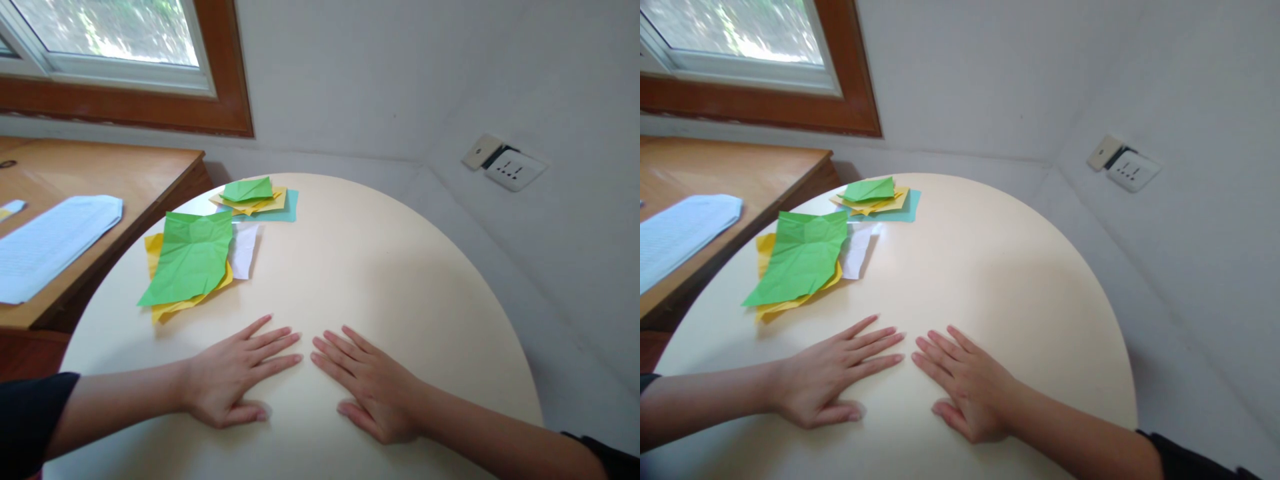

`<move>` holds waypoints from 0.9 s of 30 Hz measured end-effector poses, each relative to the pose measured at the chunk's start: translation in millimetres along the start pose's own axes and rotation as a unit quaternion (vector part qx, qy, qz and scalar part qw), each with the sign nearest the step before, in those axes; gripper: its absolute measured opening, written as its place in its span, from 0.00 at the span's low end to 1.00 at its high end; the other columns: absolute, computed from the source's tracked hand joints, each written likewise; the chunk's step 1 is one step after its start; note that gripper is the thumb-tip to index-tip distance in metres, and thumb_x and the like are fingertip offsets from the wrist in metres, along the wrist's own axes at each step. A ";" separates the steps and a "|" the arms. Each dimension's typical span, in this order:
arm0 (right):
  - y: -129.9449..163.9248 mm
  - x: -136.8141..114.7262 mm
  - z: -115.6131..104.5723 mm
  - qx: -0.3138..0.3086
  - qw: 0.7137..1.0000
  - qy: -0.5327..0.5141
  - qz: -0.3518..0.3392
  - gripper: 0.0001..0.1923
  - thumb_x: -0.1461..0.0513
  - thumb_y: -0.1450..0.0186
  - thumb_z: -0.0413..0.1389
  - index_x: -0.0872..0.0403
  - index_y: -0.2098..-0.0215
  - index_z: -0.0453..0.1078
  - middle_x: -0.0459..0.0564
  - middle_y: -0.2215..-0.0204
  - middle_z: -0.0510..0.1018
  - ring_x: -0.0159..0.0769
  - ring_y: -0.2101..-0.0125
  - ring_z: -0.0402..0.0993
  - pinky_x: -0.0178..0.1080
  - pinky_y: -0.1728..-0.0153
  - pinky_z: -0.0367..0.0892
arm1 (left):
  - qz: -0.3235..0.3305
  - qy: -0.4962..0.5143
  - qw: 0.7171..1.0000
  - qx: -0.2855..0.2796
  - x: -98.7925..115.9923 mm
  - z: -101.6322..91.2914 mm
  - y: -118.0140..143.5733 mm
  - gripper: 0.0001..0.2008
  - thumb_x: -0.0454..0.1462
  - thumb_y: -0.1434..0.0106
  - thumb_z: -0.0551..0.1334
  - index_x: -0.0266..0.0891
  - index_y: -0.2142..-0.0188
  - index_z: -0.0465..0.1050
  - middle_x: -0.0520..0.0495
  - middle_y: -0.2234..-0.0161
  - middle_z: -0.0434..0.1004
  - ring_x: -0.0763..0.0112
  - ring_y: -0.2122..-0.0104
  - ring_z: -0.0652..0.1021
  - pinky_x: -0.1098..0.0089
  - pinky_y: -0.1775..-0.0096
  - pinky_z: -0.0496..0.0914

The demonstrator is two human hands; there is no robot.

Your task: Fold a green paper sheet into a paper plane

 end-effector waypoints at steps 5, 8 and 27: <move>0.0 -0.9 -4.7 0.025 1.000 0.008 -0.007 0.34 0.56 0.36 0.46 0.55 0.35 0.40 0.56 0.36 0.46 0.42 0.36 0.37 0.51 0.38 0.32 | -0.001 -0.003 1.000 -0.002 0.8 -0.5 0.0 0.35 0.49 0.38 0.51 0.41 0.36 0.40 0.40 0.36 0.41 0.55 0.38 0.51 0.50 0.39 0.38; 0.6 -2.7 -8.6 0.054 0.998 0.024 -0.017 0.33 0.56 0.36 0.47 0.57 0.36 0.44 0.57 0.37 0.50 0.42 0.37 0.41 0.51 0.39 0.37 | 0.003 -0.006 1.000 0.014 1.8 -1.8 0.9 0.35 0.48 0.38 0.52 0.40 0.36 0.42 0.39 0.36 0.43 0.55 0.38 0.52 0.50 0.39 0.39; 24.3 0.9 -27.0 0.436 0.878 0.195 0.022 0.19 0.68 0.36 0.47 0.53 0.84 0.50 0.38 0.88 0.52 0.25 0.85 0.46 0.34 0.80 0.45 | 0.005 -0.222 0.929 0.296 15.5 -12.2 25.6 0.16 0.32 0.37 0.49 0.40 0.81 0.57 0.51 0.84 0.64 0.73 0.82 0.66 0.68 0.77 0.59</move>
Point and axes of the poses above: each hand's wrist, its own y-axis away from the middle knuckle, its own z-axis out of the palm, x = y × z, the point moved 7 cm from there along -y, towards the middle knuckle
